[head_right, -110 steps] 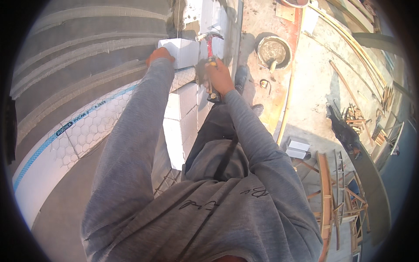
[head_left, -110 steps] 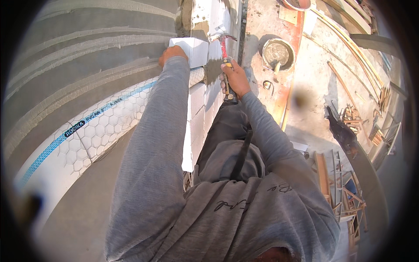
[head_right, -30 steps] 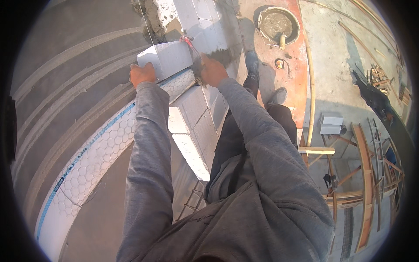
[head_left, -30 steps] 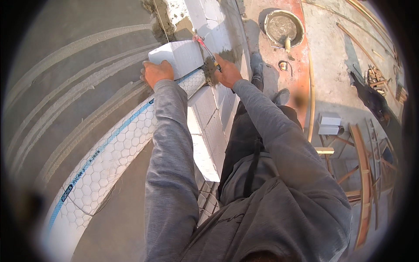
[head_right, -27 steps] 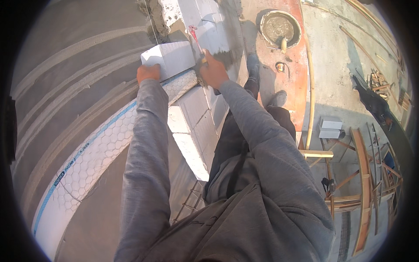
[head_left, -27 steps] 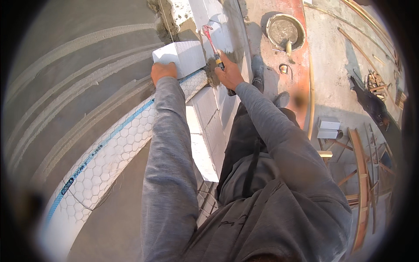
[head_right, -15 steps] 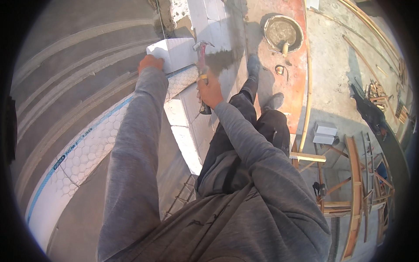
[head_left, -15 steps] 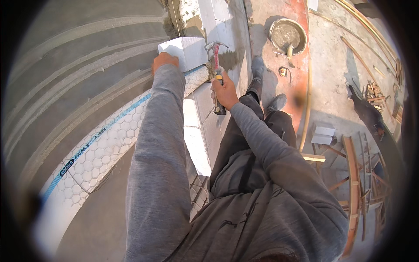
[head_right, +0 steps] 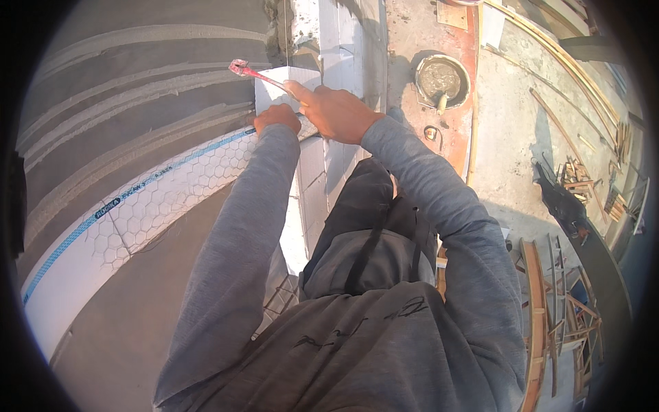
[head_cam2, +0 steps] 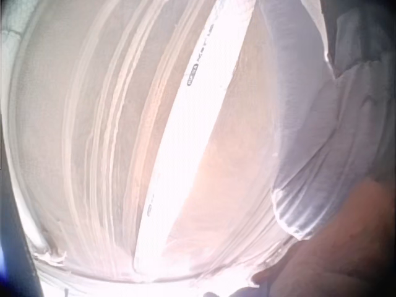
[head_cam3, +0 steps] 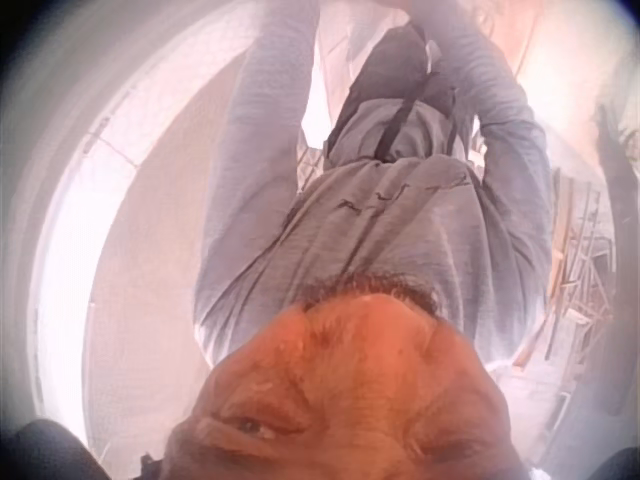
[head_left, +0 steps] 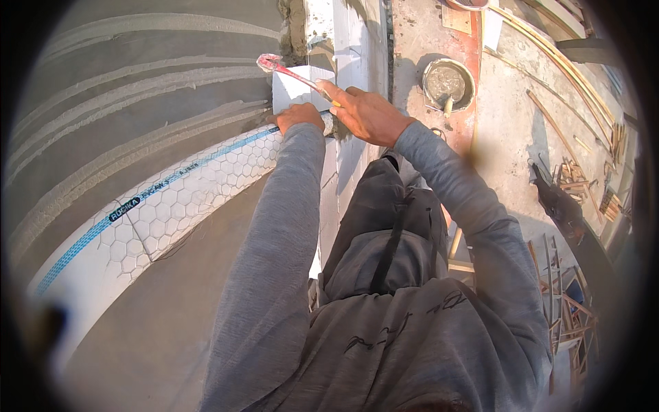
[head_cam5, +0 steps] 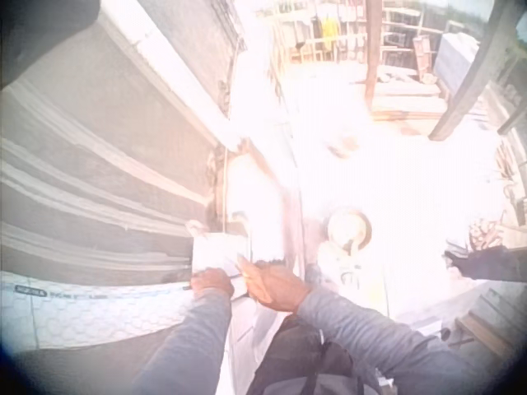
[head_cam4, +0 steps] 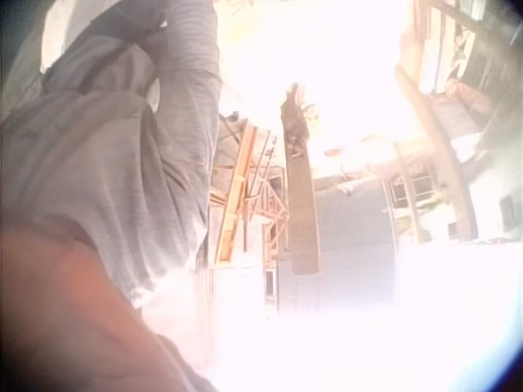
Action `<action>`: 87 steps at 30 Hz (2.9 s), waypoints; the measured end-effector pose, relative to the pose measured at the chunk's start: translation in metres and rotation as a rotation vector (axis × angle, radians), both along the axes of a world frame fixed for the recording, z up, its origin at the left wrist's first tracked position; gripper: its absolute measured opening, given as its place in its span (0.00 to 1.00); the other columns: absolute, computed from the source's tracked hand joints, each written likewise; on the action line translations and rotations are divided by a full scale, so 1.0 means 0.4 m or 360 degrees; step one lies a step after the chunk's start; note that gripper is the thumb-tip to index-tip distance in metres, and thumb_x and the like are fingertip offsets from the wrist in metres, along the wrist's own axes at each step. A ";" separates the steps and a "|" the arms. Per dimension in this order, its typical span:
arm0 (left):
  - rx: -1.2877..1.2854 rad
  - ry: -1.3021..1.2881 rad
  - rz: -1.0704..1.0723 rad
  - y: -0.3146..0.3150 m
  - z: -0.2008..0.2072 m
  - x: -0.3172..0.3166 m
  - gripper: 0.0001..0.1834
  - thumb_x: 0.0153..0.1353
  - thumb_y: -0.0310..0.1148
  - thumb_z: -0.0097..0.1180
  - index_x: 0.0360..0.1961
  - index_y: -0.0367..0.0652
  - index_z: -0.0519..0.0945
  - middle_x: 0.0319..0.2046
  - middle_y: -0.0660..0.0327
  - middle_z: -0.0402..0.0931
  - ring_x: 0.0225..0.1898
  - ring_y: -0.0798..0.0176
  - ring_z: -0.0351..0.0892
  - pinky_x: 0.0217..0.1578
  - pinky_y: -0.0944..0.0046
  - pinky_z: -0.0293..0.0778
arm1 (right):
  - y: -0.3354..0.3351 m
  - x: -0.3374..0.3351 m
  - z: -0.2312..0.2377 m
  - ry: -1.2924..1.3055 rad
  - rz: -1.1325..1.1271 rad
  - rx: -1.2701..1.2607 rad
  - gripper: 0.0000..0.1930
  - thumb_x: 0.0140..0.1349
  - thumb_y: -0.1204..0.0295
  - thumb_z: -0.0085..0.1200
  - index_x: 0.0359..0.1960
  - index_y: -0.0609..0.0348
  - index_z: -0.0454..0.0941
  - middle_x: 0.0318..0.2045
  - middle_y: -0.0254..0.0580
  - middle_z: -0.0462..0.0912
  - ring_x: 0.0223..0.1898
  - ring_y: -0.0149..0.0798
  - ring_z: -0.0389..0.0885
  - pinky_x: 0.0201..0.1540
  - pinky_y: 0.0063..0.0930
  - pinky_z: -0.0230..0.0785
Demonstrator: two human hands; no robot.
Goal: The person installs white insulation blocks onto a curved wall surface. They apply mortar with a trowel, position the blocks, tap them into place with a hammer, and measure the wall with a tape measure.
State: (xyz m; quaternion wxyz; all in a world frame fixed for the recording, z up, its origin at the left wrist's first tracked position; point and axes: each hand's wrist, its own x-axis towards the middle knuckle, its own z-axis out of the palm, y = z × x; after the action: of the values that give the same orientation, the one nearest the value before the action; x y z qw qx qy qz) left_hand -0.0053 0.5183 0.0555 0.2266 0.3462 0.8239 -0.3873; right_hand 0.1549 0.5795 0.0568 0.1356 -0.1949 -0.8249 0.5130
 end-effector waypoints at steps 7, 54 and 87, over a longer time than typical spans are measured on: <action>0.0246 -0.0129 -0.0143 -0.019 -0.011 -0.017 0.13 0.58 0.35 0.59 0.44 0.49 0.85 0.46 0.56 0.83 0.51 0.56 0.82 0.49 0.58 0.76 | 0.099 -0.090 -0.051 -0.0382 0.0471 0.0486 0.27 0.70 0.66 0.44 0.71 0.42 0.56 0.35 0.58 0.80 0.33 0.56 0.81 0.39 0.48 0.73; 0.1481 0.0109 -0.0365 -0.047 -0.030 0.030 0.30 0.53 0.28 0.58 0.59 0.32 0.73 0.57 0.43 0.73 0.60 0.44 0.72 0.60 0.51 0.68 | -0.349 0.405 -0.683 -0.1195 -0.1231 -0.1041 0.28 0.57 0.62 0.48 0.57 0.65 0.65 0.42 0.69 0.80 0.47 0.68 0.78 0.53 0.54 0.69; 0.0419 0.0136 -0.1097 -0.105 -0.649 0.135 0.42 0.57 0.40 0.58 0.68 0.30 0.57 0.68 0.38 0.55 0.73 0.36 0.44 0.66 0.24 0.32 | -0.330 0.681 -1.621 -0.1087 -0.1253 -0.0310 0.28 0.57 0.66 0.58 0.61 0.55 0.68 0.45 0.56 0.75 0.45 0.55 0.77 0.48 0.45 0.70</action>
State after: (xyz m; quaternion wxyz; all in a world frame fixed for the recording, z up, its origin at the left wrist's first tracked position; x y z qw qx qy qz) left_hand 0.0488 0.4762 -0.2040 0.0017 0.6131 0.7104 -0.3456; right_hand 0.4273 0.4474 -0.5916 0.0227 -0.6576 -0.6349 0.4048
